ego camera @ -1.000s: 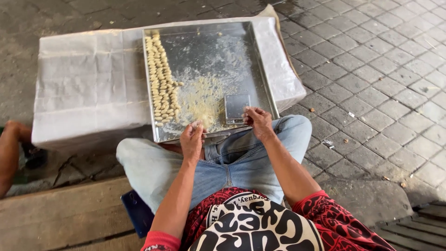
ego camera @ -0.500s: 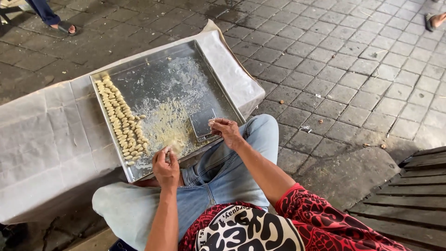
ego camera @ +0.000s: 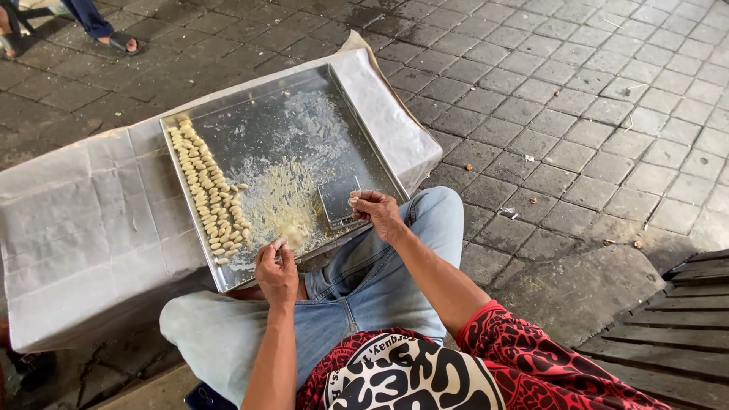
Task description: The person is shaping small pieces of dough into balls and weighing each one on a digital scale before placing it in a tray.
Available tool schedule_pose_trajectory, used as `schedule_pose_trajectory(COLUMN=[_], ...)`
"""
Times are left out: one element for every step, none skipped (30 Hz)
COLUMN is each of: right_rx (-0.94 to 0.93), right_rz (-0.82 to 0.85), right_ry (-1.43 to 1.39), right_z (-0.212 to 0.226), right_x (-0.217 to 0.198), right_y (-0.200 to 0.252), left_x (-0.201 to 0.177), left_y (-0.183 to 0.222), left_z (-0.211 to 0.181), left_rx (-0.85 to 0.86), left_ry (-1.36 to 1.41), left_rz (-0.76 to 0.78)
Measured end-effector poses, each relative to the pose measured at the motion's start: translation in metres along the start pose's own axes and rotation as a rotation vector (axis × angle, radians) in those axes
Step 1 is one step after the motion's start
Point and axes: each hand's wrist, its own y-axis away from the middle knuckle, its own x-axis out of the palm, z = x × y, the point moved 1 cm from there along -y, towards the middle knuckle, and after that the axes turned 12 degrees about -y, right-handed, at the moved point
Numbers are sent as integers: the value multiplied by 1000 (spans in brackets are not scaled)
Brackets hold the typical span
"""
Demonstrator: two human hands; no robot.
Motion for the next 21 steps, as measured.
schedule_pose_trajectory(right_rx=[6,15,24,38,16,1,22,35,48,70,55,33,49,56,63,77,83,86,98,111,125], right_rz=[3,6,8,14,35,62,72,53,34,41,32,23,28,36,43,47,67,89,96,107,118], right_ry=[3,-9,-22,-14,-7,5,18,2,-12,0,3,5,16,18,19,32,11,-12,-3,-8,-13], right_z=[4,8,12,16,19,22,20,18,15,11,7,5,3,2,2,6,10,16,17,18,20], right_x=[5,9,14,16,19,21,18,13,9,5,0,-5,-8,-12,-16,-10,-3,6,6,7,7], right_y=[5,9,13,15,16,19,14,12,9,7,4,0,-2,-5,-8,-2,4,8,9,10,10], left_x=[-1,-2,-2,-5,-8,-12,-12,-13,-13,-17,-20,-21,-21,-21,-21,-18,-15,-13,-12,-11,-10], left_y=[1,1,2,1,-1,1,0,1,2,1,0,-3,-3,-3,-3,-2,-1,-3,-3,-3,-4], left_z=[-2,-4,-5,-9,-11,-13,-15,-17,-18,-20,-22,-25,-23,-23,-23,-20,-17,-15,-15,-14,-14], left_rx=[-6,-19,-32,-46,-30,-22,-46,-31,-17,-42,-9,29,9,26,44,25,35,48,33,29,26], left_ry=[-3,15,33,28,63,97,91,63,36,28,39,53,49,56,63,61,46,32,30,38,47], left_rz=[-3,13,29,24,54,78,67,76,85,78,73,69,62,53,44,39,28,14,6,-7,-20])
